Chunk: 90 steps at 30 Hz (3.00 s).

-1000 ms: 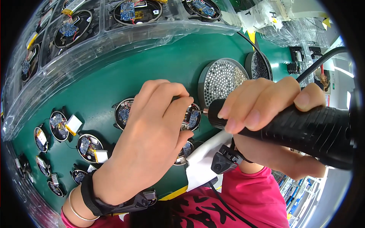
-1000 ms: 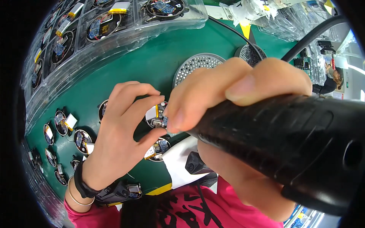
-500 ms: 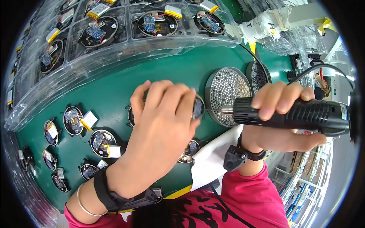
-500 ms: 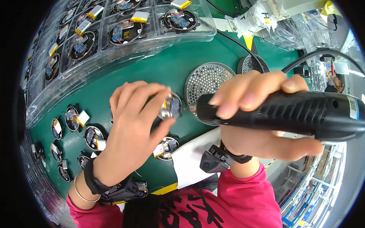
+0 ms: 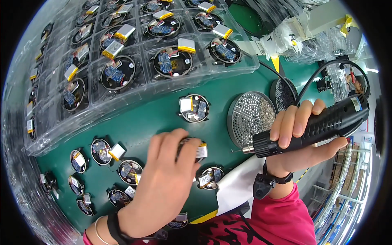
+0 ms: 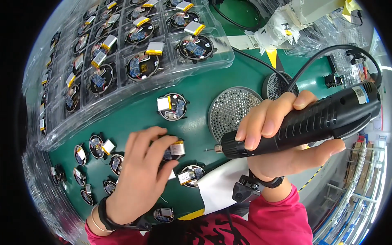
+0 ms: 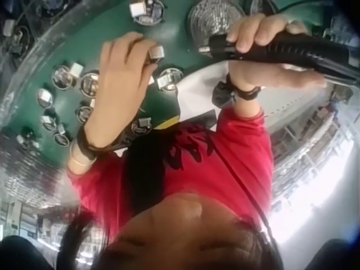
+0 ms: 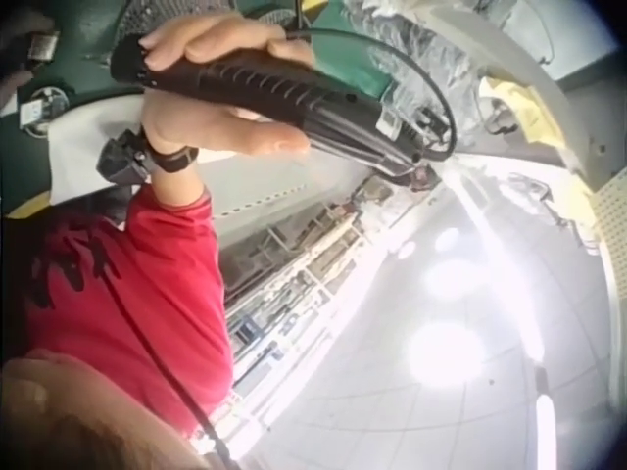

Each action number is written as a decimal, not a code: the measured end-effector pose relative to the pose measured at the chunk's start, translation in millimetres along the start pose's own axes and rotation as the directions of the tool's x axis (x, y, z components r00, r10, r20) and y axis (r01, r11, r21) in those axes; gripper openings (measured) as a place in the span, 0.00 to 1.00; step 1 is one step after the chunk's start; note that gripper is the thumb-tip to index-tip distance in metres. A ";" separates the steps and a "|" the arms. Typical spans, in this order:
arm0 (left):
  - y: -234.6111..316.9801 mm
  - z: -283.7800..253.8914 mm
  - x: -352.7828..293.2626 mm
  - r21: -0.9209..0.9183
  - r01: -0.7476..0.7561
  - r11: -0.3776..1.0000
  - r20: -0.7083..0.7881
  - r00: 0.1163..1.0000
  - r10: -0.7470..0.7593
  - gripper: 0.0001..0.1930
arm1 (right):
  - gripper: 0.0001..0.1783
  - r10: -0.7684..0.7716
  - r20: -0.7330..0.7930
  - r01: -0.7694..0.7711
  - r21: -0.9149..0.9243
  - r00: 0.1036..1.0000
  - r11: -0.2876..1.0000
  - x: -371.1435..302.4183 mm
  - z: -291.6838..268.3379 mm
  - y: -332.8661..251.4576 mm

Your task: Assembling small electronic components onto circuit boards using a powered handheld tool.

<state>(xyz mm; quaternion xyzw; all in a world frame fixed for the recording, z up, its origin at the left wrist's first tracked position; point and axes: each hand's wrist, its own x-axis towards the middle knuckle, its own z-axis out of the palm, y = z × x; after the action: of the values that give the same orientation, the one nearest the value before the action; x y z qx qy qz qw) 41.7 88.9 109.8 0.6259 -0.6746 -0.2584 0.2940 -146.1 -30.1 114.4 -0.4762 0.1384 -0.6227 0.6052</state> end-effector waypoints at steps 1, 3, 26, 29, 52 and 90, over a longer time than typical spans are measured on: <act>-1.8 2.7 2.2 0.006 -0.006 1.000 0.003 1.000 0.006 0.26 | 0.43 0.002 -0.006 -0.002 -0.002 1.000 1.000 -0.3 3.7 2.0; -6.7 8.3 8.0 -0.042 -0.099 0.994 0.050 0.994 0.101 0.24 | 0.39 0.006 -0.015 -0.006 -0.008 1.000 1.000 -0.6 9.7 5.8; 1.6 13.1 25.1 0.128 -0.153 0.980 0.109 0.984 0.140 0.15 | 0.43 -0.026 0.005 0.026 0.012 1.000 1.000 -7.9 -0.6 10.2; 1.1 13.4 28.1 0.147 -0.148 0.978 0.147 0.981 0.126 0.16 | 0.44 -0.010 0.050 0.007 0.050 0.999 0.999 -10.5 -3.9 13.5; 8.5 21.9 31.0 0.486 -0.306 0.819 0.095 0.950 0.298 0.11 | 0.44 -0.021 0.118 0.030 -0.068 0.993 0.997 -10.8 -2.4 17.9; -4.2 25.2 32.7 0.226 -0.284 0.932 0.062 0.959 0.277 0.12 | 0.45 0.033 0.091 -0.030 -0.032 0.995 0.999 -8.2 -0.4 17.8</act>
<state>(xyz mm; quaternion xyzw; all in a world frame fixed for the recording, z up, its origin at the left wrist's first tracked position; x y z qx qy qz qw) 25.0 55.5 91.6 0.5496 -0.7867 -0.1421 0.2425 -136.9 -27.1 97.4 -0.5111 0.1274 -0.5884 0.6135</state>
